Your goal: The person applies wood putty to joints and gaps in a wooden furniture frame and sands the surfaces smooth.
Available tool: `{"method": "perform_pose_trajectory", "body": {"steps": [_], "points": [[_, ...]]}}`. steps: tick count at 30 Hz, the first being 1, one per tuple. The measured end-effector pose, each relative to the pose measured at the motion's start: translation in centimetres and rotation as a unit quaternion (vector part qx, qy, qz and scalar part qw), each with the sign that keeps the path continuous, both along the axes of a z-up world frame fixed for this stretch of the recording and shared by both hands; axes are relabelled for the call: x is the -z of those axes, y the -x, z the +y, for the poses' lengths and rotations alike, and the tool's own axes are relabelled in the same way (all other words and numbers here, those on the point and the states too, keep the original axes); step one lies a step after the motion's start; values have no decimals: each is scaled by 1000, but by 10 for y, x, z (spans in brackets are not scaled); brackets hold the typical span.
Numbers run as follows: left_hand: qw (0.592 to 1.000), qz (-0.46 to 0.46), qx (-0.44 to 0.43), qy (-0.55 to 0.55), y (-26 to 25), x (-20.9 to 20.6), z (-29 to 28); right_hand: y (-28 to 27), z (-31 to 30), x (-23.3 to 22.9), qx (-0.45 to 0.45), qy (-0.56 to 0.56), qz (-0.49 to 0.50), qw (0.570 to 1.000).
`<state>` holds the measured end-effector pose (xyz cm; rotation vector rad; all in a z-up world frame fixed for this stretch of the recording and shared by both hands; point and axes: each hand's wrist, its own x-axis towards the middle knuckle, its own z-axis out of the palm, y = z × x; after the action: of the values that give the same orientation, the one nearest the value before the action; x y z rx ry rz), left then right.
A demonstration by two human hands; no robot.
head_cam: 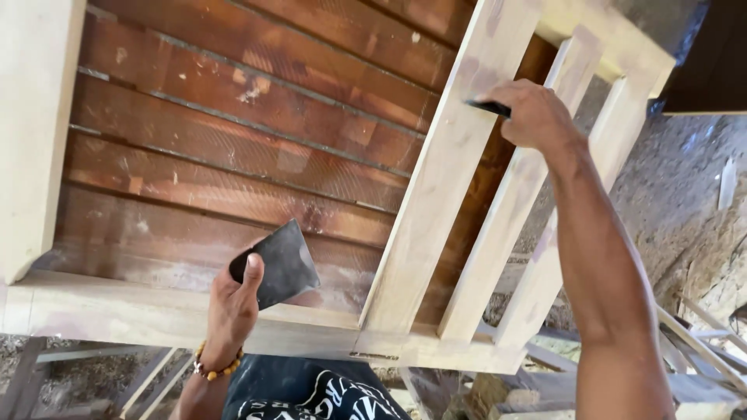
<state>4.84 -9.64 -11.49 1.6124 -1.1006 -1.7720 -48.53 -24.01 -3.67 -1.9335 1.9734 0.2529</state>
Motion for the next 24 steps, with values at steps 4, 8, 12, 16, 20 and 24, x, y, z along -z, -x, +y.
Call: {"method": "perform_pose_trajectory", "body": {"steps": [4,8,12,16,20,24], "points": [[999,-14,-18,39,9,-38,-20,52,-3,25,-36,9,35,999],[999,-22,-42,8,7,-17,-12,56,16,48,-48,51,36,997],[998,21,-62,-17,8,6,4,66,22,37,-83,62,23,994],[935,271,-204,-102,21,17,11,101,-16,48,-51,40,0,998],[893,336,-230,-193,24,-21,-17,44,-16,31,2,78,-21,997],[835,437,-239,-234,35,-18,-7,41,20,36,-26,93,-48,994]]}}
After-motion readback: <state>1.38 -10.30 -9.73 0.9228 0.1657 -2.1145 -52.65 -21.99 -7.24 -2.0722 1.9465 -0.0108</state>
